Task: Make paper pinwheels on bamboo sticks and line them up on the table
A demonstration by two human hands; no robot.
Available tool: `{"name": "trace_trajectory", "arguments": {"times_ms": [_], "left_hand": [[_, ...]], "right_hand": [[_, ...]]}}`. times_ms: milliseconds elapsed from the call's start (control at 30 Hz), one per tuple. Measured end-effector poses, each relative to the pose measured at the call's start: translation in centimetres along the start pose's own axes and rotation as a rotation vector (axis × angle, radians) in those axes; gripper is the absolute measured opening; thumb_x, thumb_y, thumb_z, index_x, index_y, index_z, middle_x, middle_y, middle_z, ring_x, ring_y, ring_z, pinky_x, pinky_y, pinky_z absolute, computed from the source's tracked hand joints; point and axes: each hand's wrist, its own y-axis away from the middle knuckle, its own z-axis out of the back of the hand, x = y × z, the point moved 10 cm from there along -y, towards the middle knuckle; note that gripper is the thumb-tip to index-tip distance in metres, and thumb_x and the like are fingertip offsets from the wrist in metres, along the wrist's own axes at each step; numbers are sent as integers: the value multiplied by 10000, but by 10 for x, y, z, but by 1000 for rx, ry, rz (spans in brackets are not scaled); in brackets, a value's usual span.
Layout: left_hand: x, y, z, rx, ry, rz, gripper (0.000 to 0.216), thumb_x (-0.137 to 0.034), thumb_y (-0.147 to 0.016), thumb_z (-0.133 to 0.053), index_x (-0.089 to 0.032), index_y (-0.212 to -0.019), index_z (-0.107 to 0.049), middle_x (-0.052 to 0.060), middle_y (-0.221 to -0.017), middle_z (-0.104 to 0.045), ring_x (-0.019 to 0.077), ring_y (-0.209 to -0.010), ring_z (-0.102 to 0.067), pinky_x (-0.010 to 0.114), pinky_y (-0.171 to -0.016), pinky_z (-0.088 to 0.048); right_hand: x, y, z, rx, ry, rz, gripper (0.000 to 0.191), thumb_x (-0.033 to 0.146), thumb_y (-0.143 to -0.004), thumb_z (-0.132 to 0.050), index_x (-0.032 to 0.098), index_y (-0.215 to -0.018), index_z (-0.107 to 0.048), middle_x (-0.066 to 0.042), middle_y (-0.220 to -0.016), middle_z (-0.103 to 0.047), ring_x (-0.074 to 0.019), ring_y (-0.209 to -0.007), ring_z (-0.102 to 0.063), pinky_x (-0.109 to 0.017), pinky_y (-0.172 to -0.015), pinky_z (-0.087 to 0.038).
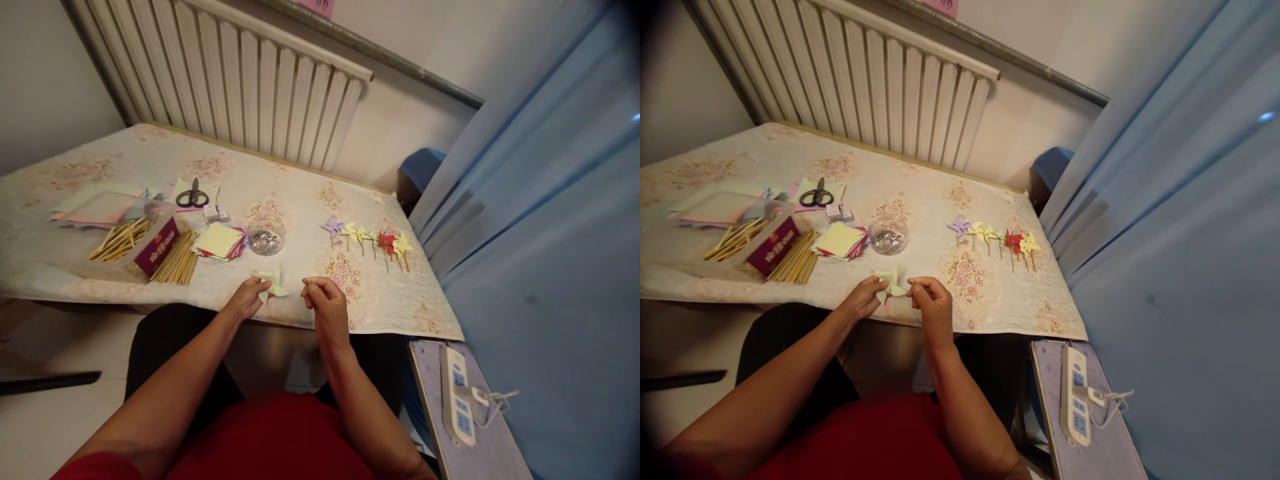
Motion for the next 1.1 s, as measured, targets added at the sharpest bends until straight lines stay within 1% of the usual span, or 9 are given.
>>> {"name": "trace_trajectory", "arguments": {"times_ms": [133,233,400,533,600,700,800,933,1100], "left_hand": [[0,-1,2,-15,6,3,177,-90,-630,-768,-130,-772,-670,46,-687,-689,146,-584,-608,248,-589,-499],[0,0,2,-17,-7,0,200,-110,-609,-792,-121,-770,-674,49,-697,-698,153,-596,-618,257,-605,-515],[-1,2,0,-8,-18,1,213,-138,-600,-808,-122,-769,-679,38,-698,-697,160,-606,-629,264,-613,-528],[-2,2,-1,-1,-19,-6,216,-139,-601,-815,-118,-764,-675,38,-686,-691,157,-606,-631,266,-626,-534],[-2,1,0,1,-15,-7,224,-132,-598,-817,-113,-773,-678,38,-670,-686,150,-588,-622,261,-615,-529],[0,1,0,0,-10,0,236,-128,-592,-822,-110,-780,-680,40,-664,-686,148,-578,-617,265,-613,-530],[-1,1,0,-7,-10,-1,241,-118,-591,-820,-105,-790,-686,43,-681,-691,148,-592,-625,262,-619,-535],[-2,1,-1,-5,-3,-3,229,-105,-601,-812,-100,-795,-690,42,-671,-683,145,-586,-622,252,-600,-530],[0,0,1,-7,12,0,200,-91,-618,-800,-93,-781,-683,40,-654,-674,145,-589,-626,260,-617,-539]], "right_hand": [[8,2,0,0,52,55,106,324,-793,-675,233,-815,-724,14,-679,-628,-118,-586,-481,-262,-580,-391],[12,3,0,-5,100,69,102,319,-799,-666,241,-808,-730,11,-687,-635,-126,-599,-498,-270,-592,-408],[17,5,-3,24,106,81,82,292,-788,-677,244,-809,-741,4,-703,-659,-132,-626,-527,-266,-587,-418],[14,6,-6,48,91,45,56,278,-777,-687,228,-796,-705,10,-685,-669,-124,-608,-539,-260,-591,-433],[10,7,-8,63,64,6,64,281,-779,-678,220,-794,-664,16,-677,-670,-112,-560,-532,-251,-557,-428],[8,8,-12,84,50,-32,90,291,-784,-666,213,-796,-623,19,-669,-667,-93,-494,-508,-224,-477,-373],[10,9,-13,83,72,-27,98,296,-782,-666,213,-780,-614,22,-659,-663,-86,-476,-491,-215,-454,-342],[12,11,-12,83,82,-16,80,282,-780,-668,220,-765,-620,27,-655,-660,-87,-479,-484,-224,-470,-370],[12,12,-13,97,82,-10,80,275,-777,-672,216,-749,-626,27,-640,-650,-86,-479,-489,-221,-469,-367]]}}
